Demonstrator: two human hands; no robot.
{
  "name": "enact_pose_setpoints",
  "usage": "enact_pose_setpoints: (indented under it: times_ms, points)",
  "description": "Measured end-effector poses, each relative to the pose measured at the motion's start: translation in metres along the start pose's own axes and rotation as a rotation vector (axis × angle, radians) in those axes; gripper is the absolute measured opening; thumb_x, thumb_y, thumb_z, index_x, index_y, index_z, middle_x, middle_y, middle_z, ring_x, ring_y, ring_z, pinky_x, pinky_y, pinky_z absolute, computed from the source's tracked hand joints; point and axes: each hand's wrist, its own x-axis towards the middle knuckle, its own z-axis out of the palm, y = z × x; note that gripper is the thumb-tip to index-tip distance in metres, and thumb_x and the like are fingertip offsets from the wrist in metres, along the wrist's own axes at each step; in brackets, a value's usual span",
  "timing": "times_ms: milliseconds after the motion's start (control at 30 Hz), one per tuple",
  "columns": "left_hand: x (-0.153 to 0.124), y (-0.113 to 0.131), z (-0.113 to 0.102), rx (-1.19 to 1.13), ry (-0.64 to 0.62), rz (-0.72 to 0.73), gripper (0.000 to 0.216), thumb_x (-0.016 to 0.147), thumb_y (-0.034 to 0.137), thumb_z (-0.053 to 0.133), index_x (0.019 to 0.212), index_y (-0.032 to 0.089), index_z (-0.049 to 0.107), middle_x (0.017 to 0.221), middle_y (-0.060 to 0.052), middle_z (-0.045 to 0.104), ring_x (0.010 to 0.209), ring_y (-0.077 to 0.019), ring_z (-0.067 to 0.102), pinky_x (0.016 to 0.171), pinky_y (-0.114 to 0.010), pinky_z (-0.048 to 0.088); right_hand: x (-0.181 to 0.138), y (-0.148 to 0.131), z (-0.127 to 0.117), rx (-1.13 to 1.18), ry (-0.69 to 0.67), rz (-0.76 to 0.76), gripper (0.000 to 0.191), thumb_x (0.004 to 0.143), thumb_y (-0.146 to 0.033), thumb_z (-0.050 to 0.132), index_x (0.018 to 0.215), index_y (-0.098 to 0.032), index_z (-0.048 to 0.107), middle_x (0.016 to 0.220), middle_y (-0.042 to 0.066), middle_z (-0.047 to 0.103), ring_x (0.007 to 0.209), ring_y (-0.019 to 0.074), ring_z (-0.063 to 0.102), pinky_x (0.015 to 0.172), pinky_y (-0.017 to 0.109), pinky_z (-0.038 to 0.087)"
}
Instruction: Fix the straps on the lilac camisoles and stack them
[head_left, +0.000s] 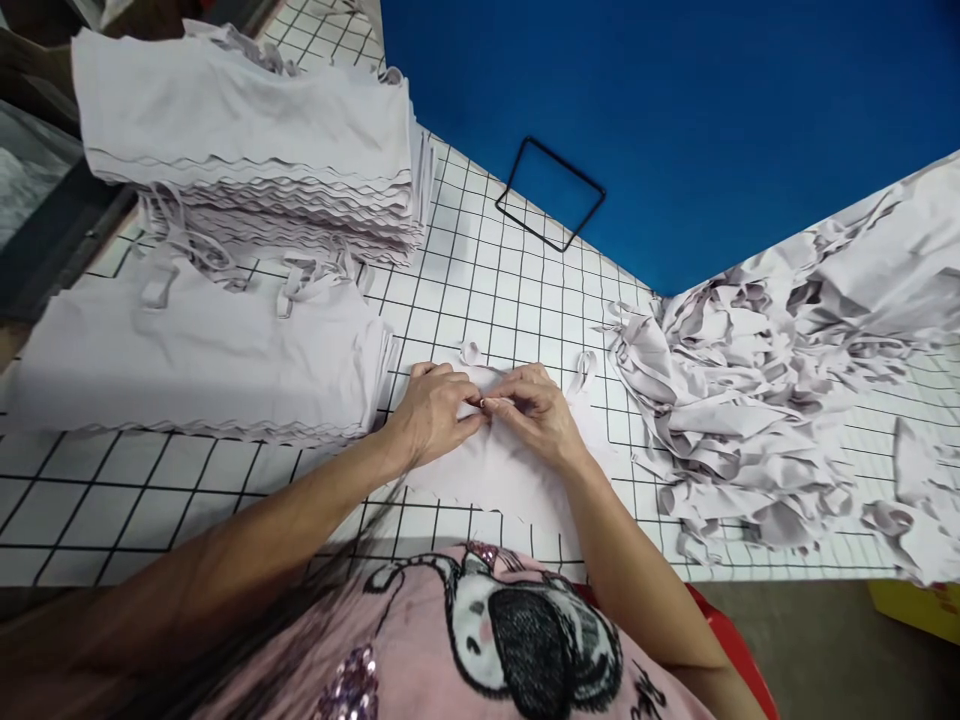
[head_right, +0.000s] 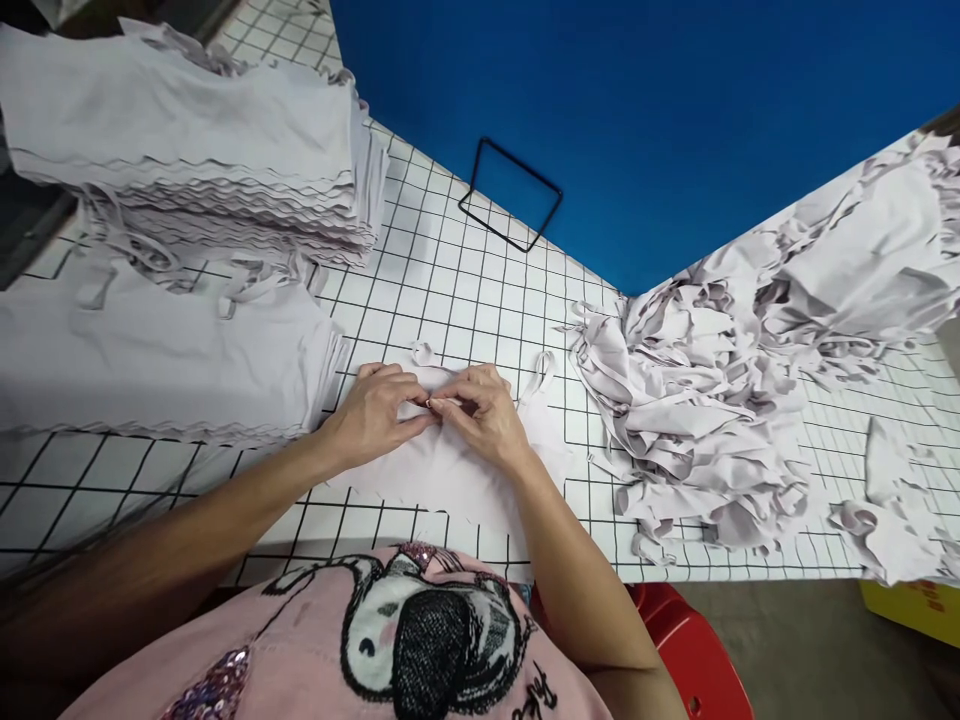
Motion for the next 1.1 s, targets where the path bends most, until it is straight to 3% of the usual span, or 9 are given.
enact_pose_setpoints:
  times_ms: [267, 633, 1100]
  points:
    - [0.001, 0.001, 0.000, -0.028, 0.037, -0.035, 0.013, 0.080, 0.025, 0.062, 0.068, 0.018, 0.065, 0.072, 0.000, 0.069, 0.081, -0.0189, 0.058, 0.086, -0.040, 0.031, -0.003, 0.001, 0.006, -0.028, 0.017, -0.011, 0.009, 0.089, -0.033, 0.068, 0.088, -0.028, 0.075, 0.080, 0.002, 0.065, 0.094, 0.0221, 0.055, 0.090, 0.045, 0.039]
    - [0.001, -0.002, 0.001, -0.040, 0.011, -0.023, 0.011, 0.081, 0.026, 0.065, 0.074, 0.018, 0.068, 0.078, -0.001, 0.073, 0.086, -0.0207, 0.059, 0.092, -0.042, 0.031, -0.009, 0.002, 0.002, -0.193, -0.004, -0.069, 0.013, 0.091, -0.033, 0.064, 0.088, -0.024, 0.073, 0.083, 0.003, 0.065, 0.096, 0.0220, 0.053, 0.088, 0.041, 0.035]
    - [0.003, -0.003, -0.002, -0.005, -0.050, 0.018, 0.013, 0.085, 0.029, 0.067, 0.077, 0.019, 0.068, 0.081, -0.001, 0.072, 0.085, -0.0214, 0.058, 0.088, -0.042, 0.032, 0.014, -0.009, -0.025, -0.741, -0.323, -0.414, 0.026, 0.098, -0.016, 0.048, 0.084, -0.022, 0.068, 0.079, 0.001, 0.062, 0.094, 0.0193, 0.048, 0.098, 0.045, 0.017]
